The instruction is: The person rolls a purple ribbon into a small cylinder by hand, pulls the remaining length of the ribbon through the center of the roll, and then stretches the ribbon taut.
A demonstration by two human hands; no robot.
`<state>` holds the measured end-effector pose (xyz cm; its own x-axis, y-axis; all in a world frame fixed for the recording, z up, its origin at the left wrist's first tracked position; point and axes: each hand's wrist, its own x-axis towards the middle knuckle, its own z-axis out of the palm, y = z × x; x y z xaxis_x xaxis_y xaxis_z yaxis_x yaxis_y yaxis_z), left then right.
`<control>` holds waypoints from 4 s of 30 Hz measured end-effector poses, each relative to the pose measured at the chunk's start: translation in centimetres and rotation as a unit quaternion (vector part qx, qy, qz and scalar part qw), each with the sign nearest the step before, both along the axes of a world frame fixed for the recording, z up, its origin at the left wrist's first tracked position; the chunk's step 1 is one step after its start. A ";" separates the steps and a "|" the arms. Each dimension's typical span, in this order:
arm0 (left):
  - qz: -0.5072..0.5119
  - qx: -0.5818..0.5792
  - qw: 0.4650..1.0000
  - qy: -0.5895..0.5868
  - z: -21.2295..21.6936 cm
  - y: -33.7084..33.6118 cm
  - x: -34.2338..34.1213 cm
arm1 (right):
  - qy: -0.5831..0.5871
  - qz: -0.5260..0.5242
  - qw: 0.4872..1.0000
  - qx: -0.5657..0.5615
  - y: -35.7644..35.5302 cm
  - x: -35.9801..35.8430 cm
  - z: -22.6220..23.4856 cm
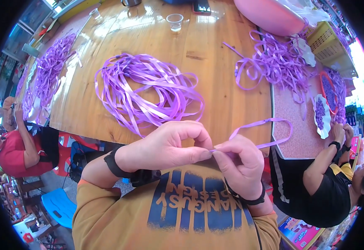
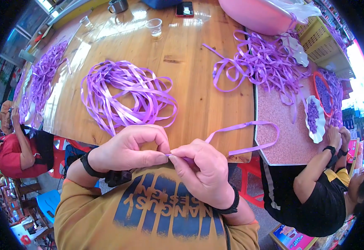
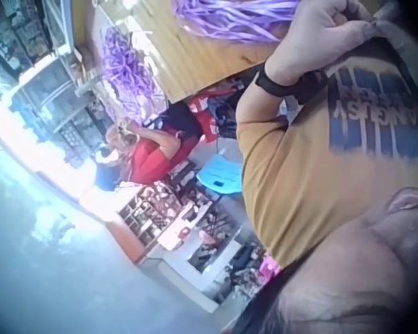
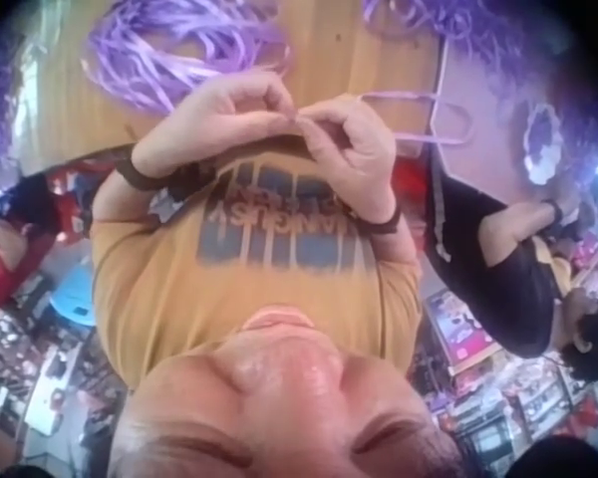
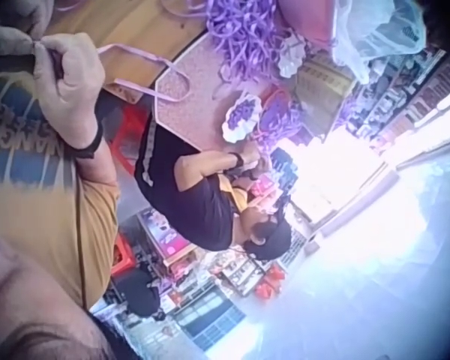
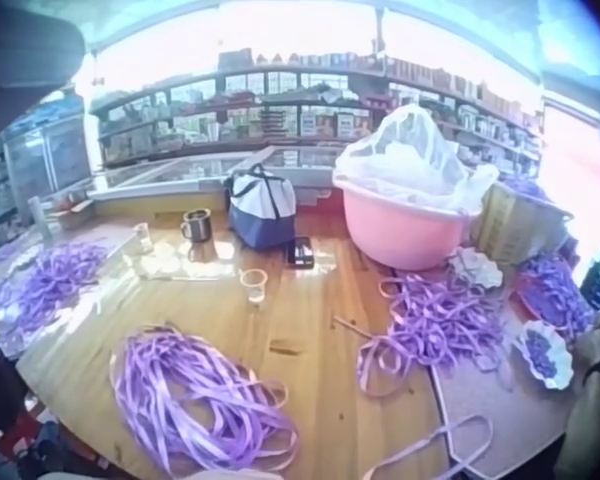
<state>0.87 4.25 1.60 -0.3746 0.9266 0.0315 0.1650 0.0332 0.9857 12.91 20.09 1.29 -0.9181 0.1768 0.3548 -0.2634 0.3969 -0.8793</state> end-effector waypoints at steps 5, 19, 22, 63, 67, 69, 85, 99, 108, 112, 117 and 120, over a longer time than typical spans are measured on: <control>-0.015 -0.086 0.985 -0.146 1.1 -0.4 -0.1 | -0.012 0.007 1.000 -0.001 0.3 0.0 -0.4; 0.171 0.062 0.929 0.322 -0.6 1.6 0.7 | -0.008 0.013 0.982 0.186 -0.3 -0.6 -1.0; 0.131 0.011 0.896 0.424 -0.2 1.4 0.7 | -0.007 -0.029 0.986 0.162 0.0 -0.2 -1.0; 0.003 -0.089 0.918 -0.387 -0.7 1.0 0.9 | 0.109 -0.018 0.988 0.112 0.4 0.5 -1.7; 0.003 -0.090 0.930 -0.357 -0.8 0.8 1.0 | 0.096 -0.018 0.989 0.110 0.3 0.5 -1.7; 0.027 -0.086 0.960 -0.266 -0.7 0.8 1.3 | 0.083 -0.010 0.993 0.086 0.4 0.6 -1.8; 0.052 0.069 0.993 0.076 -0.8 1.4 1.9 | 0.080 -0.086 0.993 0.027 0.3 0.5 -1.5; 0.033 -0.008 0.999 0.019 -0.9 1.9 1.7 | 0.073 -0.084 0.994 0.022 0.5 0.9 -1.9; 0.080 0.066 0.978 0.183 -1.6 2.2 1.6 | 0.074 -0.079 0.994 0.030 0.3 0.7 -2.2; 0.086 0.062 0.977 0.186 -1.7 2.0 1.5 | 0.061 -0.056 0.996 0.043 0.5 0.5 -2.2; 0.094 0.064 0.969 0.220 -1.7 1.9 1.4 | 0.049 -0.073 0.994 0.062 0.0 0.6 -2.7; 0.100 0.061 0.965 0.235 -1.8 1.8 1.5 | 0.068 -0.082 0.993 0.052 -0.1 0.5 -2.9</control>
